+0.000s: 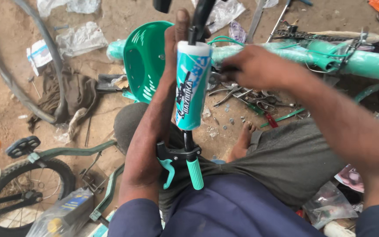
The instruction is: The person attaches a teal plastic basket to the front of a bicycle using a wrench to tighten the bolts. They then adjust the handlebars and tighten the stem bolts with a screwdriver.
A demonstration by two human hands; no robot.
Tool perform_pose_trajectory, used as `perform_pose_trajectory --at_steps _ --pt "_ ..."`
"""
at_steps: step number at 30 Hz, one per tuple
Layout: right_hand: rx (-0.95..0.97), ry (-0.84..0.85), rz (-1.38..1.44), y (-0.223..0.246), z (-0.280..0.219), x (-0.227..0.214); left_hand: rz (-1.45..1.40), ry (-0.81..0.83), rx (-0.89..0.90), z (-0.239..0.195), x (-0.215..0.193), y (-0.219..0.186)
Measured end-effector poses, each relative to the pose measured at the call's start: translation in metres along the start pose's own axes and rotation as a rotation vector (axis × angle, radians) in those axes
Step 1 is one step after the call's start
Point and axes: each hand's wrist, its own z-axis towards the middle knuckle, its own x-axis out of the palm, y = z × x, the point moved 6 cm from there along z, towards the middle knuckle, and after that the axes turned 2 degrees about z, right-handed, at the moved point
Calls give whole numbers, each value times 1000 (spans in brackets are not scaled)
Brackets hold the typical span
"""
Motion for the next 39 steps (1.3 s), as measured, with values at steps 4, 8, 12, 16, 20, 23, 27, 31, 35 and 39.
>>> perform_pose_trajectory --at_steps 4,8,12,16,20,23,27,31,35,39 --pt "290 -273 1168 10 -16 63 -33 -6 7 5 0 2" --pt "185 -823 1549 22 -28 136 -52 -61 -78 2 -1 10" --pt "225 -567 1200 3 -32 137 -73 -8 36 4 3 -9" --pt "193 -262 103 -34 -34 57 -46 26 22 1 5 -16" --pt "-27 -48 149 -26 -14 16 -152 33 -7 -4 4 -12" --pt "-97 -171 265 -1 -17 32 -82 -9 10 -2 2 1" --pt "155 -512 1161 19 -16 94 -22 -67 1 7 -3 13" --pt "50 -989 1475 32 -28 126 -146 -72 -60 4 -3 23" --pt "138 -608 1162 15 -20 104 -120 -54 30 7 -7 19" --pt "131 -345 517 -12 -32 60 -129 -94 61 -9 -11 18"
